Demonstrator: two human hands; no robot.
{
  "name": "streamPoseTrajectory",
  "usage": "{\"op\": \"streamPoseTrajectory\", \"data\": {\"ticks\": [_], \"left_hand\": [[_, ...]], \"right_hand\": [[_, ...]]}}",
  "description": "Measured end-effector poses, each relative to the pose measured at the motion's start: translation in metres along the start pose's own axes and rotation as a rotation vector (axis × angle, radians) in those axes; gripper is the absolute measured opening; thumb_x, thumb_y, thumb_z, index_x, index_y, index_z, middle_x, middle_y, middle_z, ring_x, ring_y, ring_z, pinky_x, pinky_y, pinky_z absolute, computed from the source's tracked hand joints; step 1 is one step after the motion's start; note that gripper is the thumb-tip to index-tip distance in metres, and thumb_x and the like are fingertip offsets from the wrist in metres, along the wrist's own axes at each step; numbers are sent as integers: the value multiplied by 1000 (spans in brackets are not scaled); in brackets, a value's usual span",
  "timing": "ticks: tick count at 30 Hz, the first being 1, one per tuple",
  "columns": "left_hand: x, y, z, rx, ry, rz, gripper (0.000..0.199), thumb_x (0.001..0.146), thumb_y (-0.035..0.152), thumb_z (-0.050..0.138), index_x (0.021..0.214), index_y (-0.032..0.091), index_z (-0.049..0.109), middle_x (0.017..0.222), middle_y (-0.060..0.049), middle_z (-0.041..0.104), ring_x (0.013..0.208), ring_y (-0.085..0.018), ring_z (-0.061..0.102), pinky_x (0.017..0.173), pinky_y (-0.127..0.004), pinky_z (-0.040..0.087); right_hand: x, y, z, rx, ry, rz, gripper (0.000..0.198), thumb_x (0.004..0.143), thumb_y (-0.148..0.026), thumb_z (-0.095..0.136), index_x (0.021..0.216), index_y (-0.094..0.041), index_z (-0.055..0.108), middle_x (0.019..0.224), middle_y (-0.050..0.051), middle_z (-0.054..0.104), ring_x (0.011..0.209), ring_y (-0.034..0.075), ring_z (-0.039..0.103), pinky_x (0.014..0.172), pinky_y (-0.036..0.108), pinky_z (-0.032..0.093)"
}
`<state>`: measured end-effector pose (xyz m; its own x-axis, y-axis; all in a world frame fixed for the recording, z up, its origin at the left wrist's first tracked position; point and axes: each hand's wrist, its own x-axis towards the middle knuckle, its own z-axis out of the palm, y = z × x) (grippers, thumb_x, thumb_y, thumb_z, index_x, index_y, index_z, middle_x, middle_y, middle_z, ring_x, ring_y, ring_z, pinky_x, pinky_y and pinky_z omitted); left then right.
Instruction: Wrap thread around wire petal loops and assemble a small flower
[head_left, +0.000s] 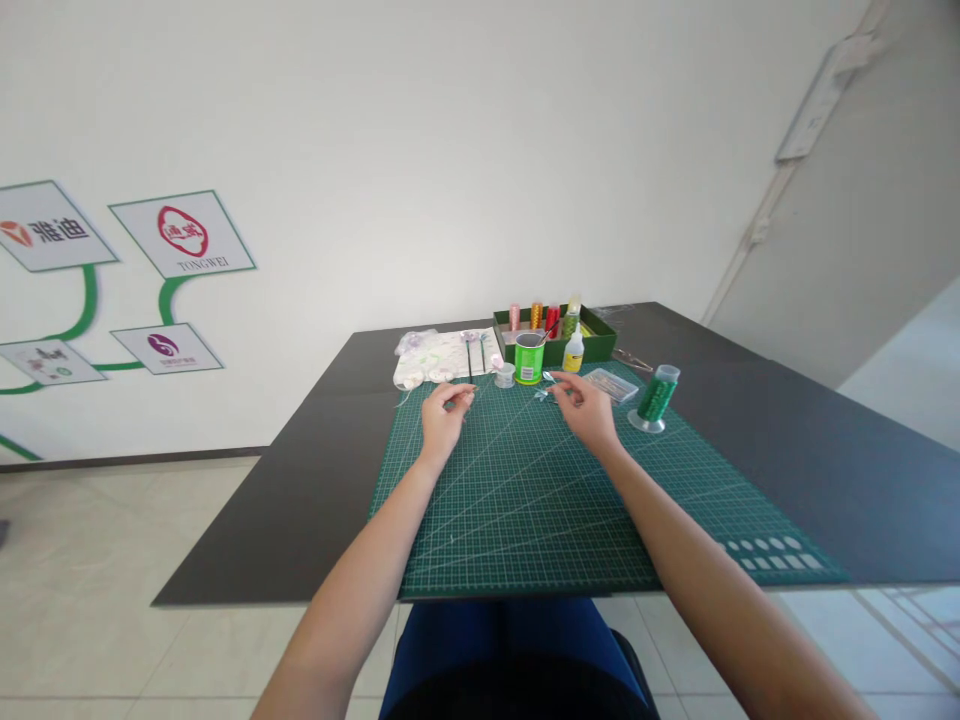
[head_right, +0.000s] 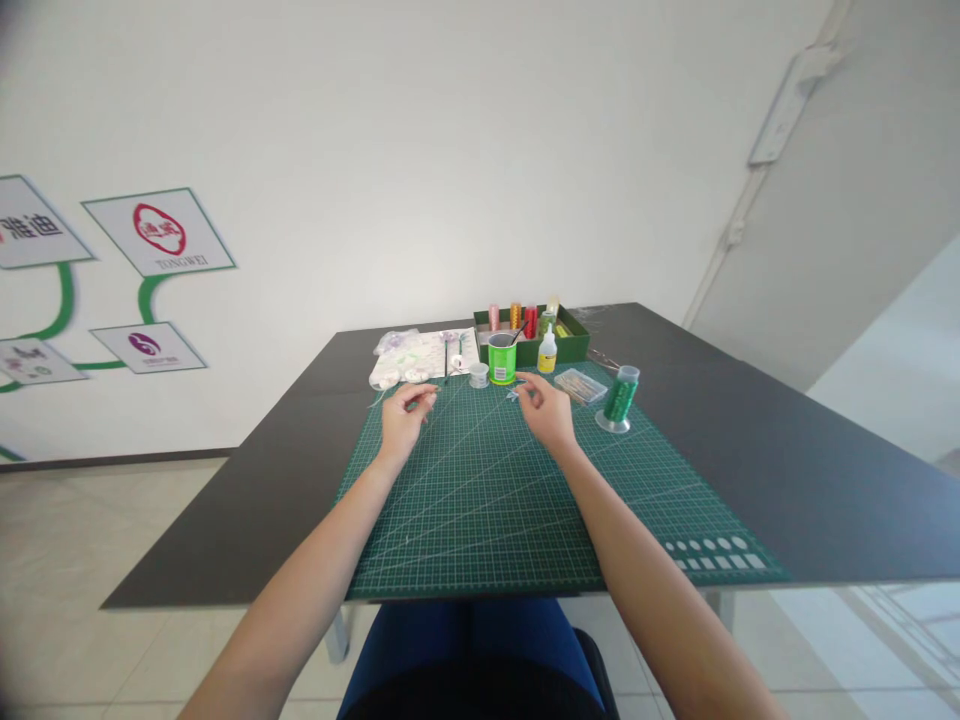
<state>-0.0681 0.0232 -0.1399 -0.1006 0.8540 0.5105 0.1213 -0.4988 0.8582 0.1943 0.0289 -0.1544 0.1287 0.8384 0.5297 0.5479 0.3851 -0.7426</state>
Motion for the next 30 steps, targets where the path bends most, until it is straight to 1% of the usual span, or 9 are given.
{"op": "streamPoseTrajectory", "data": {"ticks": [4,7,9,11,12,14,16,21,30], "left_hand": [[-12,1,12,30,-126,13,16,83,27,72,92,19,82,80,-3,64,67,-14,58,48,-21,44],[-18,0,17,87,-180,49,14,86,25,71,94,19,81,82,-4,66,71,-14,60,55,-23,46],[-20,-1,18,120,-198,80,13,88,24,70,95,19,81,83,-3,67,71,-14,60,59,-24,47],[-22,-2,19,157,-201,113,13,89,22,70,96,19,81,83,-3,67,71,-14,61,63,-25,47],[-22,-3,19,181,-199,127,13,90,20,70,96,19,81,82,-3,67,71,-14,61,64,-25,48],[-22,-6,19,228,-200,148,12,90,18,70,95,19,81,80,-3,67,71,-14,61,67,-26,48],[-20,-9,17,257,-205,152,13,89,15,70,96,19,81,81,-2,67,70,-14,61,68,-26,49],[-16,-15,14,279,-185,143,16,89,11,70,96,19,81,83,-2,69,68,-13,62,68,-26,49],[-19,-13,17,405,-210,210,11,89,10,71,91,18,78,81,-2,70,70,-14,63,71,-26,50]], "right_hand": [[-12,-11,21,429,-318,96,56,88,-46,67,135,-16,64,128,18,73,48,9,56,48,30,52],[-21,-20,28,601,-564,164,68,87,-46,72,148,-22,52,150,22,58,56,12,68,37,22,42],[-25,-24,30,680,-728,205,75,88,-47,72,153,-24,44,148,23,59,63,16,74,33,19,33],[-28,-25,32,716,-822,232,79,89,-50,72,155,-19,41,121,20,75,57,16,72,33,18,32],[-29,-26,33,706,-830,240,79,89,-51,71,154,-16,42,99,14,79,51,14,68,33,19,34],[-29,-25,33,643,-785,243,78,89,-52,69,150,-8,47,63,0,70,39,11,55,34,19,34],[-27,-24,31,572,-733,230,74,89,-52,67,145,-4,53,48,-8,55,35,9,44,34,19,31],[-20,-23,23,480,-735,132,61,93,-49,59,132,-4,67,42,-10,46,35,7,36,39,20,29],[-21,-20,22,358,-830,44,53,95,-44,56,130,-8,72,41,-10,45,34,8,36,38,20,32]]}}
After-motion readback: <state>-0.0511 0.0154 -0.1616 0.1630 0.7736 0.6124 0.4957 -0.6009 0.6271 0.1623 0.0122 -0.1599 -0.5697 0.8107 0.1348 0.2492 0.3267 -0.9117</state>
